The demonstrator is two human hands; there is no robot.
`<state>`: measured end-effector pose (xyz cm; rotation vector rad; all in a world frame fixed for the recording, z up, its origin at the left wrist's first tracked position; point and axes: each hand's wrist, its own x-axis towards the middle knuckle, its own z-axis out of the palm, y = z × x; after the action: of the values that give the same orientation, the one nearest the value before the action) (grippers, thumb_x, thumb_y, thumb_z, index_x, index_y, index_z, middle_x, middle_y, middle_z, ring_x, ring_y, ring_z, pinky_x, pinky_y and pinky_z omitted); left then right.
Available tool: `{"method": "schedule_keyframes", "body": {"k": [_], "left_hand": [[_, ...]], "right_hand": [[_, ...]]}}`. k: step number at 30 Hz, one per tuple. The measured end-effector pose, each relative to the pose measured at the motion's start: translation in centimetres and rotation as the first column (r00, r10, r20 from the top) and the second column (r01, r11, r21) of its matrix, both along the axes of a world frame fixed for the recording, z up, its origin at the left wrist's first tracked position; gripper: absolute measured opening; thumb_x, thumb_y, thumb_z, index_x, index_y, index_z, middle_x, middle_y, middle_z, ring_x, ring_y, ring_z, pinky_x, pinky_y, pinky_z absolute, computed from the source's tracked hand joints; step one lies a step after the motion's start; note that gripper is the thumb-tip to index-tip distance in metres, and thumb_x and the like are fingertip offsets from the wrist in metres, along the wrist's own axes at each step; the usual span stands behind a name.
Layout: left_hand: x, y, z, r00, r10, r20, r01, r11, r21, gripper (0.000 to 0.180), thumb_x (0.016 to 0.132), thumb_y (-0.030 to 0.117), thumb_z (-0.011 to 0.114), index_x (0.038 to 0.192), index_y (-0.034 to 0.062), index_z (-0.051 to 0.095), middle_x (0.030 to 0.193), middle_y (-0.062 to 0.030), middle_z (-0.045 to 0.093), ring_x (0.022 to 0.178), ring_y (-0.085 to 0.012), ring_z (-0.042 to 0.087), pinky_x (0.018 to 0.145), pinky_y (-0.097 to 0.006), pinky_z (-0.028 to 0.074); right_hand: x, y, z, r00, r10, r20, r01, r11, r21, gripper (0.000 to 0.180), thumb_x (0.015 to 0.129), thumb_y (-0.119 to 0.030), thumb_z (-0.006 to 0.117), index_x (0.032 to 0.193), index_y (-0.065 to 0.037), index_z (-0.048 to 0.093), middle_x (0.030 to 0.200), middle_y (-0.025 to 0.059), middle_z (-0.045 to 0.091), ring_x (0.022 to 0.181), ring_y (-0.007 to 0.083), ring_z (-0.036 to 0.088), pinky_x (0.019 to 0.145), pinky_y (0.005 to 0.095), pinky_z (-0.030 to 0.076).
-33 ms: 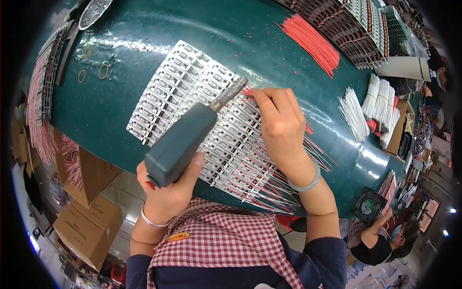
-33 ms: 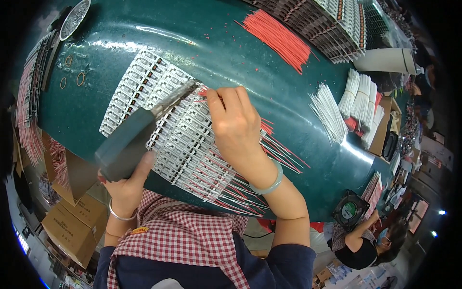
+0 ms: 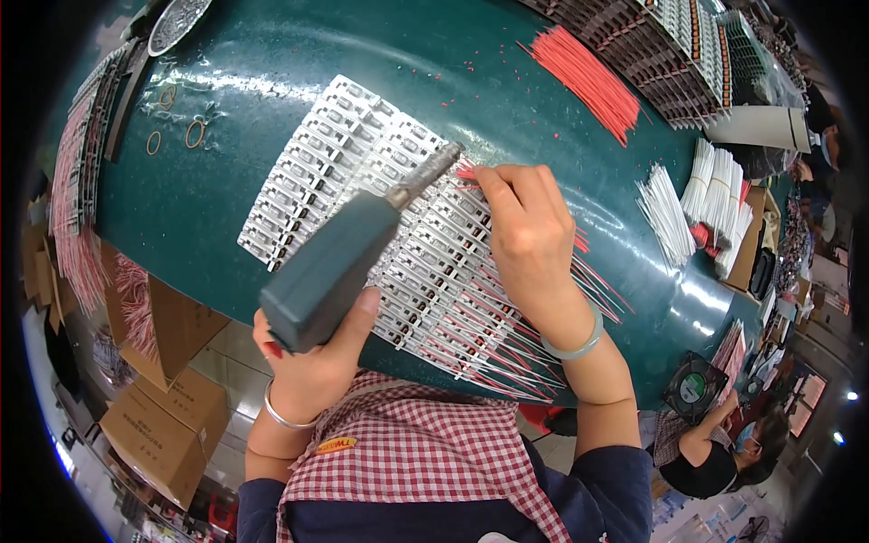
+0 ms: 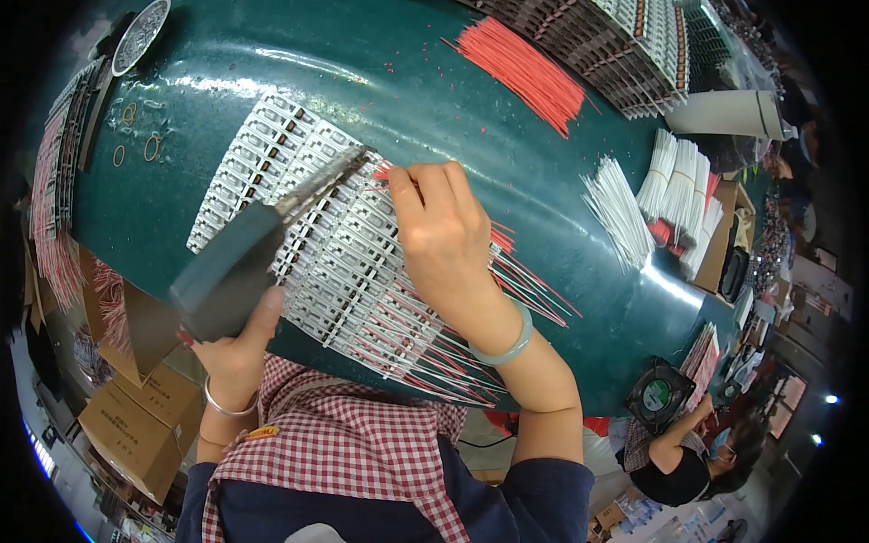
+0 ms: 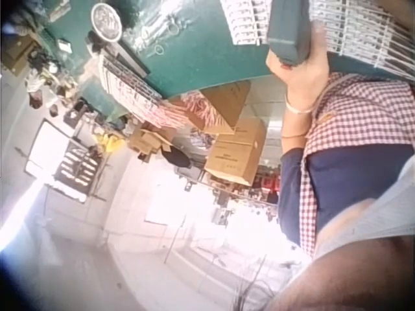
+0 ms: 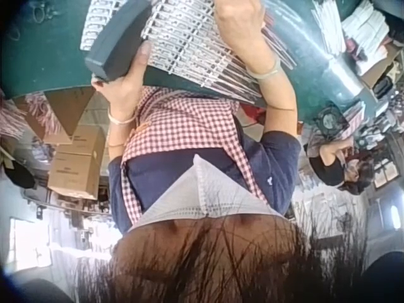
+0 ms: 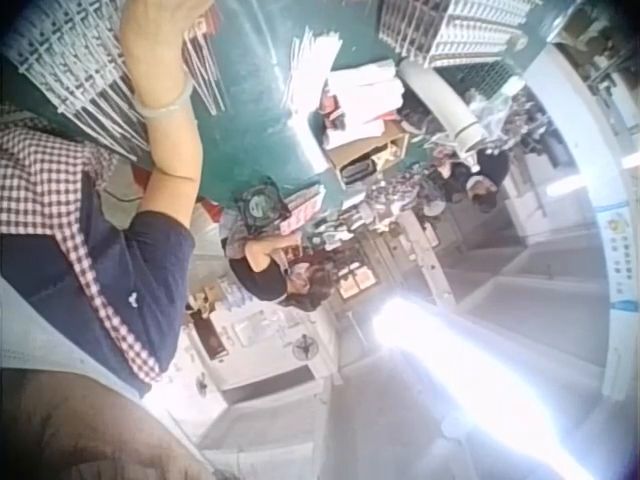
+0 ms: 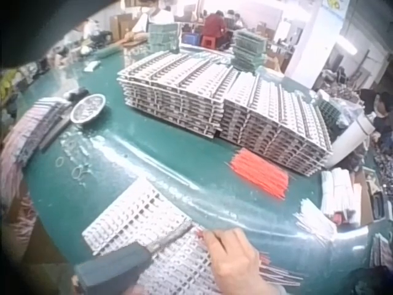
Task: The person uses a heat tool to fuse wires onto connector strips, stacks the completed strip with others, and continues fusing wires onto a new strip.
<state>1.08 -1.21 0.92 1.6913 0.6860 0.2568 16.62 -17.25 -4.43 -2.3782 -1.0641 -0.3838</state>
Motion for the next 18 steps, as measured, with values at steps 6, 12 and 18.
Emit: {"method": "schedule_keyframes", "body": {"k": [6, 12, 18], "left_hand": [[-0.4, 1.1, 0.6, 0.983, 0.140, 0.121, -0.079, 0.909, -0.410, 0.054, 0.078, 0.000, 0.074, 0.127, -0.0041, 0.051, 0.110, -0.0169, 0.064, 0.065, -0.0155, 0.061, 0.050, -0.026, 0.049], [-1.1, 0.6, 0.2, 0.975, 0.201, 0.093, -0.128, 0.854, -0.505, 0.058, 0.080, 0.000, 0.070, 0.132, -0.0054, 0.045, 0.114, -0.0214, 0.061, 0.061, -0.0169, 0.060, 0.047, -0.027, 0.048], [-2.4, 0.8, -1.4, 0.985, -0.140, 0.098, 0.133, 0.988, 0.072, 0.037, 0.082, -0.001, 0.072, 0.117, -0.0061, 0.059, 0.101, -0.0136, 0.067, 0.060, -0.0114, 0.057, 0.049, -0.023, 0.044]], "right_hand": [[0.0, -0.4, -0.1, 0.999, 0.046, 0.004, -0.046, 0.998, -0.043, 0.035, 0.067, 0.003, 0.062, 0.101, 0.005, 0.065, 0.093, 0.0116, 0.059, 0.085, 0.0265, 0.058, 0.066, 0.0338, 0.052], [0.0, -0.4, -0.2, 0.997, 0.014, 0.076, -0.012, 0.999, -0.031, 0.033, 0.067, 0.001, 0.063, 0.100, 0.004, 0.065, 0.094, 0.0106, 0.060, 0.086, 0.0255, 0.058, 0.066, 0.0336, 0.050], [-0.9, -0.4, -0.4, 0.998, 0.050, 0.042, -0.052, 0.998, 0.031, 0.032, 0.068, 0.000, 0.064, 0.099, 0.005, 0.065, 0.093, 0.0112, 0.061, 0.082, 0.0255, 0.057, 0.066, 0.0341, 0.050]]}}
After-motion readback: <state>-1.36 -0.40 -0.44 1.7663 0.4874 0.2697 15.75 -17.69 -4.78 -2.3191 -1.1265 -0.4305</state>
